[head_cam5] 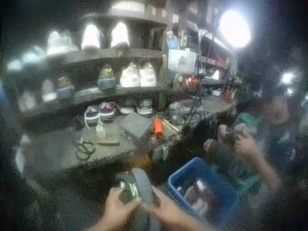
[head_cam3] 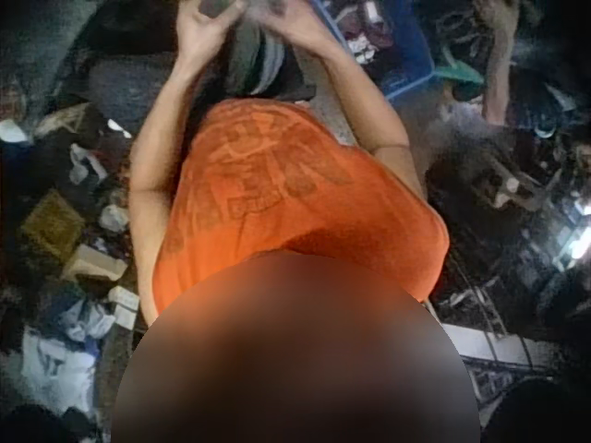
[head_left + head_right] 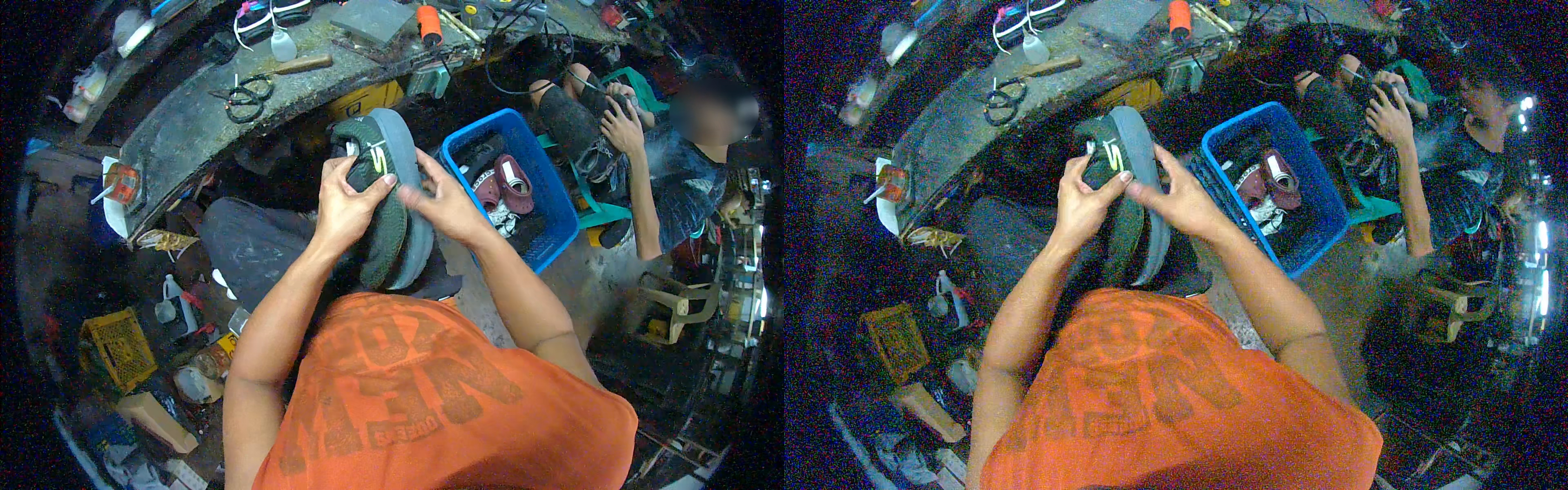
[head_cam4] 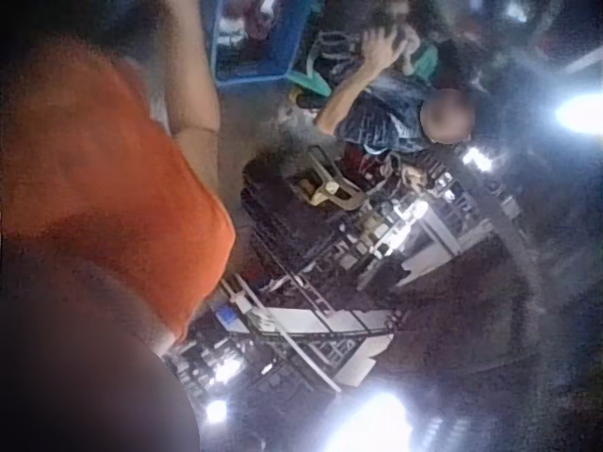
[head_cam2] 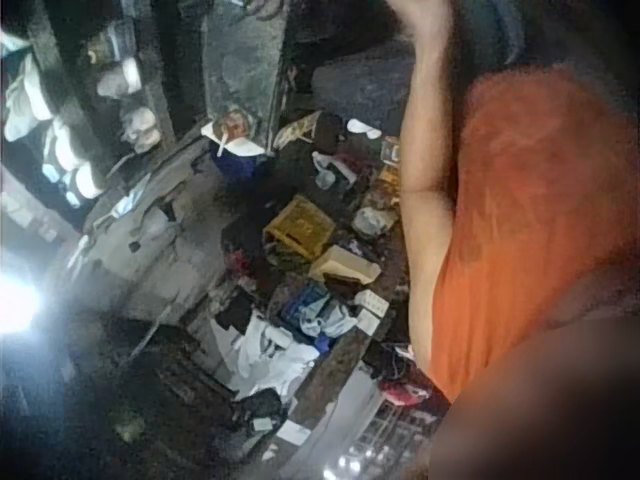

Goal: The person sits on the floor and repairs a dark sneaker by hand. They repeatedly peel back the upper from the sole, apply glue from a small bottle to the seam, and press the parts together. The person also picks up a white shoe insert from the workbench and places it inside the shoe.

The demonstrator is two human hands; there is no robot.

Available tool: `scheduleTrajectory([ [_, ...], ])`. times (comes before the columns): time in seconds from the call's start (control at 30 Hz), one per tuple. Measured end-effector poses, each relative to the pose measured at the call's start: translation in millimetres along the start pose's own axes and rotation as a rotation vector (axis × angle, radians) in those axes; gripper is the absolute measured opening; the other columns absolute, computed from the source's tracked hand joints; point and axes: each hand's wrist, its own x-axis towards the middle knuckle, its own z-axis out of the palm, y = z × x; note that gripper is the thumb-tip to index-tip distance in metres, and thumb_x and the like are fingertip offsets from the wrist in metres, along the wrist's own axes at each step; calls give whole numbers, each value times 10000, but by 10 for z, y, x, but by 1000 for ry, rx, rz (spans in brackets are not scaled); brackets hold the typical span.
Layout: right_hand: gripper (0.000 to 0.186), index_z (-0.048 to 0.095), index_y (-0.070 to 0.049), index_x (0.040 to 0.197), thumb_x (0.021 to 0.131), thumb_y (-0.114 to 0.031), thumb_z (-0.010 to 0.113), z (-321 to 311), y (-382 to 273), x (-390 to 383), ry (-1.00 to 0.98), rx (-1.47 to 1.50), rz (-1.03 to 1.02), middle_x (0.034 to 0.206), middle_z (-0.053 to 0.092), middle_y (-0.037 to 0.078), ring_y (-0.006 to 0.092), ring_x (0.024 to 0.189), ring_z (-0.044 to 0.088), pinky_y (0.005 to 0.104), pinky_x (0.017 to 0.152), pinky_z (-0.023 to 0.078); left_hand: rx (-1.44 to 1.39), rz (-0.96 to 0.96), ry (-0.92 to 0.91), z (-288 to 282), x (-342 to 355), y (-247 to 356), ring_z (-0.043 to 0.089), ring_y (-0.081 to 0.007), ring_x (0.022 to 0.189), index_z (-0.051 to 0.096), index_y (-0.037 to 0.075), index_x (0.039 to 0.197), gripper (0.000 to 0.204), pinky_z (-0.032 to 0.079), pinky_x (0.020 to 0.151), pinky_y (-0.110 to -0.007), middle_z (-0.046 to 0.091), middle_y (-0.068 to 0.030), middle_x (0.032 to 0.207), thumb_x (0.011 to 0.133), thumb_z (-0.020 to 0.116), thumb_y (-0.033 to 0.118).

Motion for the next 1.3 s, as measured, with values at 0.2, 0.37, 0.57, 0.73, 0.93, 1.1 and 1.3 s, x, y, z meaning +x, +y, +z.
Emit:
scheduleTrajectory([
  [0.2,796,377,-16,1564,942,-316,774,-9,237,13,117,54,127,1422,572,256,306,1272,615,413,1006,537,188,4,-45,98,116,-174,543,-208,843,720,-52,1172,594,486,758,-319,551,-121,1025,767,907,341],
  [0.37,537,547,31,1435,1010,-261,699,-157,505,68,112,-43,68,1274,680,219,196,1143,658,321,954,540,97,-91,-100,106,98,-377,549,-207,844,751,-4,1142,516,496,763,-333,540,-109,1024,804,873,365],
  [0.57,510,609,79,1355,990,-259,718,-105,280,20,221,-130,98,1207,714,204,213,1119,674,347,948,546,101,-68,-123,97,160,-242,578,-280,1031,743,22,1168,521,502,901,-400,559,-177,1178,824,845,399],
  [0.73,502,637,63,1319,946,-255,746,80,-224,-184,237,-331,-128,1218,713,251,317,1079,721,389,949,561,-2,40,-2,-401,154,222,634,-249,1054,702,-10,733,512,498,939,-363,691,-177,824,878,811,469],
  [0.93,507,626,62,1317,926,-228,766,372,-533,-207,283,-372,-313,1252,686,283,390,1152,692,424,984,545,-316,27,321,-614,78,561,628,-179,1084,499,42,910,450,553,881,-290,669,-169,1107,836,896,239],
  [1.1,488,627,65,1315,918,-178,774,546,-420,-200,208,-404,-420,1252,688,282,379,1118,708,416,968,555,-586,-116,52,-926,-24,406,590,-241,1226,125,49,1616,1207,516,1022,-381,558,-169,1381,752,954,206],
  [1.3,481,636,54,1319,951,-236,741,605,-243,46,5,-365,-234,1195,709,288,384,1095,721,427,944,565,-537,-217,-74,-1097,181,-72,653,-171,1070,402,54,1557,988,530,983,-354,682,-67,1165,725,934,102],
])
